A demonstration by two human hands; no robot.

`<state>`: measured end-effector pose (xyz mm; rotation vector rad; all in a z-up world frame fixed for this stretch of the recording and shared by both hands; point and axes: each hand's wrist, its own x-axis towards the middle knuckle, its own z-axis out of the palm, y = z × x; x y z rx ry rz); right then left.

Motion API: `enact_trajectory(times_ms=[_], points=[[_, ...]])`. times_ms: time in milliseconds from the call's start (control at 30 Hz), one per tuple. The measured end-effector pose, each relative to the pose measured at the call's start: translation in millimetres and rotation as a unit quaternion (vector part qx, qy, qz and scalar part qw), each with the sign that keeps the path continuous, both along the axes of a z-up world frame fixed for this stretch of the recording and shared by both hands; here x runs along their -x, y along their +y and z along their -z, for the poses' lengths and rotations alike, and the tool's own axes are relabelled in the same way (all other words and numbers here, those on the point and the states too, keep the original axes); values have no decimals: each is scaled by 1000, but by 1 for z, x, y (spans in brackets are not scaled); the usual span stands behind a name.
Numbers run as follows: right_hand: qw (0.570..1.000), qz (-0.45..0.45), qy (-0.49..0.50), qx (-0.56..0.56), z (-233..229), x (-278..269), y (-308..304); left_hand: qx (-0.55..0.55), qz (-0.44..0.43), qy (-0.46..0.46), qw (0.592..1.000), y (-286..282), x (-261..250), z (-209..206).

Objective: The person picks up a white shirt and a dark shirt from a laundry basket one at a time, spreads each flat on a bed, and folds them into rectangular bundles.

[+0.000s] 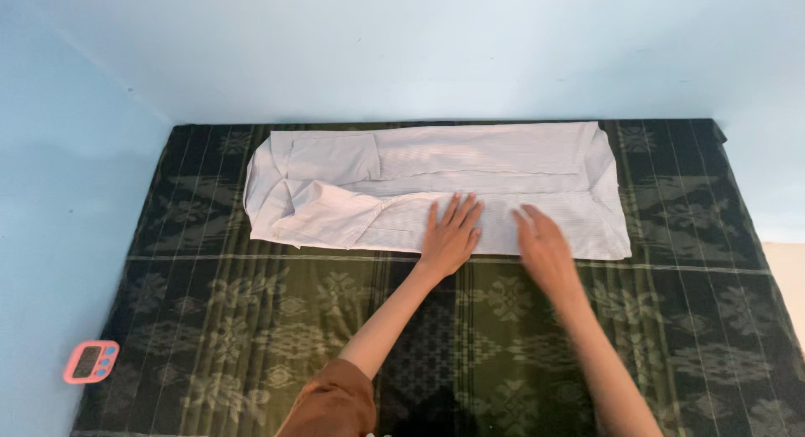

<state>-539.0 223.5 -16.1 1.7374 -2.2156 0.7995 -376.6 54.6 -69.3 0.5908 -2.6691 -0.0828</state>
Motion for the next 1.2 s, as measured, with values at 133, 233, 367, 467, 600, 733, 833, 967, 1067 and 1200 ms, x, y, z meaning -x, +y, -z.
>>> enact_trajectory(times_ms=[133, 233, 367, 467, 600, 733, 833, 967, 1067, 1200], points=[[994, 39, 47, -87, 21, -26, -19, -26, 11, 16, 999, -2, -10, -1], [986, 128, 31, -101, 29, 7, -3, -24, -20, -41, 999, -8, -27, -10], [979, 181, -4, -89, 39, 53, 34, -26, -51, -52, 997, -14, -42, -16], [977, 195, -19, -86, 43, 68, 42, -55, -33, -40, 997, -17, -47, -17], [956, 263, 74, -105, 28, 43, 29, -261, -5, 38, 964, -32, -84, -41], [990, 135, -48, 8, 0, -20, -17, -226, -89, 246, 938, -64, -161, -78], [989, 6, -145, -11, -1, -69, -71, -68, -246, 276, 927, -105, -210, -90], [915, -132, -381, 8, 27, -129, -157, -68, -282, 237, 927, -151, -234, -81], [853, -109, -509, 30, 44, -163, -213, -187, -294, 169, 922, -174, -232, -78], [821, -37, -567, 49, 57, -181, -246, -316, -288, 122, 895, -207, -221, -77]])
